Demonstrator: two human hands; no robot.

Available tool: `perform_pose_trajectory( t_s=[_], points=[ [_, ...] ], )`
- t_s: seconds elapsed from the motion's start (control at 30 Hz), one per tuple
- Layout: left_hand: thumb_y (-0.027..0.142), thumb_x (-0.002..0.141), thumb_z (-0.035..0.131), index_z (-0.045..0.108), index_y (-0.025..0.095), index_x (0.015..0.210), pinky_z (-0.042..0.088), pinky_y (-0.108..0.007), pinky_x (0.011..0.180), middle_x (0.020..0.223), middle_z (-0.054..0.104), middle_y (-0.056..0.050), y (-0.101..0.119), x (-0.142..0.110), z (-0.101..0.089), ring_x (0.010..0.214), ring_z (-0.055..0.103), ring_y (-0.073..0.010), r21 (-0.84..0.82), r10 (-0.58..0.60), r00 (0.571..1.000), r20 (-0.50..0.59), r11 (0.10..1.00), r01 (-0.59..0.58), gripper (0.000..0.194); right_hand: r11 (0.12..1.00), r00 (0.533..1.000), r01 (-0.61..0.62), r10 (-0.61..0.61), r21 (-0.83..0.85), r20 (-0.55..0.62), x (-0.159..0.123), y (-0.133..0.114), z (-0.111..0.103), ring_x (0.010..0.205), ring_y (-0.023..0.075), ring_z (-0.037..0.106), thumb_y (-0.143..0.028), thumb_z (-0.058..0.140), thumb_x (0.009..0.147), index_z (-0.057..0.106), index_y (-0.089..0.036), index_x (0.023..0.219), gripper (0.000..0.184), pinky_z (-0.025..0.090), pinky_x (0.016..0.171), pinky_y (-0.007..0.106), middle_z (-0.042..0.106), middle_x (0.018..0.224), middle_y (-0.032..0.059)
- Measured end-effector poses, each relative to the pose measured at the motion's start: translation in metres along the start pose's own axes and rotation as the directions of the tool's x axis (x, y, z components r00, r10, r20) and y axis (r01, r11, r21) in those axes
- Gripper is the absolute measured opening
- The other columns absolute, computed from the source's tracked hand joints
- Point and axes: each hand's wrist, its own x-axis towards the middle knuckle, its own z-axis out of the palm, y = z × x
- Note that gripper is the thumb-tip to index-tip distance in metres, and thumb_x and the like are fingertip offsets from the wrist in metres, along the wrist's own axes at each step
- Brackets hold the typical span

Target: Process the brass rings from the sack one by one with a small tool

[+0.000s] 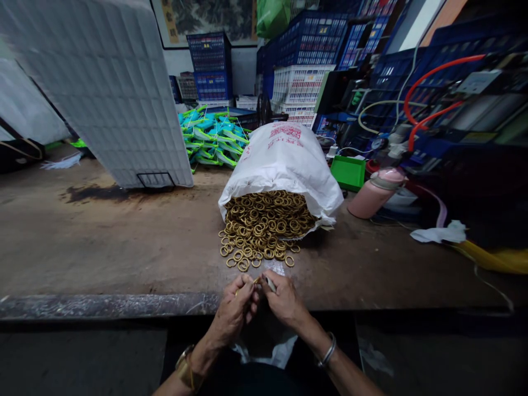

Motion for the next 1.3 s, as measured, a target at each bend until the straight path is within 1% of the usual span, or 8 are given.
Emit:
perform_pose_trajectory(
  t_s=[0.3, 0.4, 0.57, 0.73, 0.87, 1.03, 1.2, 1.3],
  points=[
    [0.049, 0.072, 0.057, 0.045, 0.018, 0.071, 0.027, -0.014, 0.04, 0.058, 0.047, 0.005, -0.001, 0.0, -0.002, 0.044, 0.04, -0.0041, 0.145, 0.066, 0.998, 0.004, 0.987, -0.066, 0.033, 0.994, 0.992, 0.042, -0.028, -0.105, 0.126, -0.002, -0.005, -0.004, 0.055, 0.0102, 0.048, -0.014, 0.039, 0.075, 0.048, -0.02, 0.066, 0.015, 0.029, 0.052, 0.019, 0.057, 0.06, -0.0015],
    [0.049, 0.07, 0.059, 0.046, 0.017, 0.07, 0.026, -0.014, 0.04, 0.058, 0.048, 0.005, 0.003, -0.005, -0.001, 0.045, 0.042, -0.0043, 0.16, 0.083, 0.996, 0.041, 0.983, -0.088, 0.034, 0.975, 0.99, 0.031, 0.001, -0.22, 0.144, 0.0, 0.001, -0.007, 0.055, 0.0109, 0.047, -0.007, 0.039, 0.069, 0.05, -0.019, 0.067, 0.016, 0.027, 0.051, 0.02, 0.055, 0.059, -0.0011],
    [0.045, 0.073, 0.058, 0.047, 0.018, 0.074, 0.023, -0.013, 0.037, 0.061, 0.051, 0.004, 0.006, -0.008, 0.001, 0.043, 0.041, -0.0037, 0.006, -0.006, 0.998, 0.064, 1.0, 0.006, 0.029, 0.918, 0.989, -0.15, 0.133, -0.368, -0.07, 0.003, 0.019, -0.019, 0.061, 0.0142, 0.052, -0.01, 0.039, 0.074, 0.054, -0.019, 0.08, 0.019, 0.028, 0.054, 0.022, 0.059, 0.065, 0.002],
    [0.043, 0.077, 0.053, 0.052, 0.014, 0.071, 0.024, -0.014, 0.036, 0.056, 0.047, 0.003, 0.002, 0.001, -0.001, 0.043, 0.036, -0.004, -0.08, -0.005, 0.998, 0.062, 0.997, 0.01, 0.029, 0.844, 0.926, -0.327, 0.195, -0.426, -0.324, 0.011, 0.039, -0.042, 0.073, 0.0167, 0.057, -0.022, 0.041, 0.082, 0.053, -0.019, 0.093, 0.016, 0.03, 0.059, 0.024, 0.063, 0.082, 0.0051],
    [0.036, 0.077, 0.054, 0.051, 0.014, 0.072, 0.025, -0.015, 0.036, 0.061, 0.051, 0.001, 0.0, 0.004, 0.0, 0.043, 0.038, -0.0046, -0.103, 0.002, 0.998, 0.058, 0.995, 0.004, 0.022, 0.774, 0.916, -0.373, 0.217, -0.512, -0.338, 0.018, 0.042, -0.048, 0.075, 0.0171, 0.058, -0.031, 0.044, 0.083, 0.051, -0.02, 0.093, 0.017, 0.028, 0.058, 0.025, 0.063, 0.088, 0.0051],
    [0.025, 0.075, 0.056, 0.05, 0.019, 0.092, 0.027, -0.016, 0.036, 0.07, 0.055, 0.0, 0.003, 0.004, 0.0, 0.047, 0.044, -0.0072, -0.21, -0.058, 0.997, 0.055, 0.975, 0.069, 0.02, 0.729, 0.927, -0.363, 0.22, -0.581, -0.304, 0.022, 0.036, -0.046, 0.073, 0.0153, 0.057, -0.029, 0.043, 0.084, 0.051, -0.021, 0.091, 0.013, 0.027, 0.056, 0.024, 0.06, 0.09, 0.0045],
    [0.021, 0.069, 0.062, 0.055, 0.013, 0.087, 0.031, -0.016, 0.04, 0.074, 0.056, -0.003, 0.0, 0.006, -0.005, 0.057, 0.05, -0.0087, -0.346, -0.093, 0.984, 0.152, 0.927, 0.141, 0.02, 0.79, 0.935, -0.314, 0.163, -0.526, -0.314, 0.018, 0.042, -0.047, 0.069, 0.0148, 0.055, -0.024, 0.045, 0.08, 0.05, -0.02, 0.09, 0.012, 0.025, 0.055, 0.024, 0.061, 0.083, 0.0037],
    [0.022, 0.069, 0.065, 0.056, 0.013, 0.08, 0.03, -0.015, 0.04, 0.074, 0.057, -0.005, -0.005, 0.008, -0.006, 0.059, 0.052, -0.0093, -0.435, -0.145, 0.979, 0.146, 0.879, 0.195, 0.018, 0.858, 0.941, -0.28, 0.157, -0.431, -0.298, 0.015, 0.044, -0.044, 0.062, 0.0135, 0.052, -0.023, 0.046, 0.078, 0.052, -0.02, 0.087, 0.011, 0.026, 0.054, 0.023, 0.059, 0.072, 0.0013]
  ],
)
